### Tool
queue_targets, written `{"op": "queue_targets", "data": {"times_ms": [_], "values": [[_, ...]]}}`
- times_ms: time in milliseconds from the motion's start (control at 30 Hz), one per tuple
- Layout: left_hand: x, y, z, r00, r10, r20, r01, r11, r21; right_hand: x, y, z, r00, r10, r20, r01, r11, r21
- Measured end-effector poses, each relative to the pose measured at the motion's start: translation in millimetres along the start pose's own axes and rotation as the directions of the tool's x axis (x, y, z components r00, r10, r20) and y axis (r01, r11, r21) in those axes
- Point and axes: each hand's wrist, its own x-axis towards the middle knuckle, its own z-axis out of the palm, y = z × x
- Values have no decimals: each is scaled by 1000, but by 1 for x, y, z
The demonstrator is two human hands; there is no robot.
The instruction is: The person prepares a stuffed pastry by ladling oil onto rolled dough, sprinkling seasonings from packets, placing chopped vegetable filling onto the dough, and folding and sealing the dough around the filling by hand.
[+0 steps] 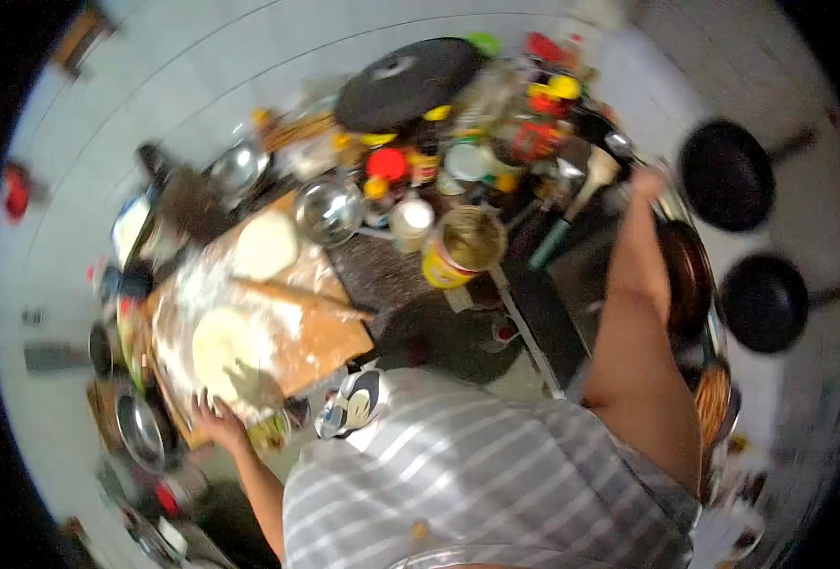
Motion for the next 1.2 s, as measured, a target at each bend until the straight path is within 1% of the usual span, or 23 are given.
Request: {"op": "queue_targets", "data": {"times_ms": [33,100,133,167,267,367,433,467,500,533,567,600,633,667,700,767,800,833,900,933,1033,1133,1200], "values": [[-10,-8,-2,977,-204,61,213,938,-272,10,-7,31,980,197,34,-200,962,186],[-24,-8,-18,936,-338,100,352,914,-200,19,-6,41,968,144,206,-208,918,338],[-21,32,-45,963,-255,92,257,966,-7,27,-10,34,964,87,253,-176,918,355],[-25,29,-50,958,-283,43,278,956,98,37,-8,36,957,43,288,-149,922,357],[-31,0,-51,964,-264,-17,264,952,154,58,6,27,904,-19,426,-116,950,289],[-25,-24,-49,980,-198,-37,201,973,115,75,40,3,786,30,617,-105,991,85],[-7,-32,-42,939,-337,63,332,940,83,85,42,-32,791,81,606,-259,943,211],[6,-37,-36,951,-295,93,292,955,45,72,23,-74,894,106,435,-414,567,712],[21,-42,-32,961,-248,119,249,968,10,59,3,-119,961,127,247,-249,-1,968],[39,-52,-26,969,-200,148,206,978,-30,38,-28,-188,942,309,129,62,-540,839],[58,-76,-8,982,-124,145,137,987,-81,-24,-50,-327,977,147,152,-49,-541,840],[80,-83,2,990,-62,129,80,987,-138,-65,-80,-395,980,-67,-187,127,-515,848],[101,-100,22,979,-84,185,107,987,-120,-103,-124,-443,871,-272,-410,118,-692,712],[120,-107,34,966,-62,251,115,972,-205,-140,-167,-490,671,-449,-590,-26,-809,587],[136,-121,53,962,-1,274,63,974,-217,-186,-220,-510,599,-529,-601,79,-708,701],[159,-115,61,897,2,442,104,971,-215,-280,-307,-567,396,-798,-454,-123,-536,835],[162,-122,72,867,24,497,135,950,-281,-314,-316,-617,435,-810,-394,23,-427,904],[165,-130,86,835,52,548,169,923,-345,-341,-379,-605,402,-691,-601,231,-558,797],[166,-142,110,818,74,571,171,916,-364,-365,-416,-629,235,-803,-548,140,-530,836],[168,-143,114,810,85,580,170,912,-372,-375,-429,-636,227,-821,-524,181,-493,851],[179,-139,106,651,62,756,203,946,-253,-396,-458,-638,212,-859,-465,258,-410,875],[174,-150,115,609,168,775,124,945,-302,-398,-469,-641,159,-898,-411,265,-363,894],[168,-146,108,648,119,752,230,912,-341,-394,-459,-647,60,-948,-313,279,-285,917]]}}
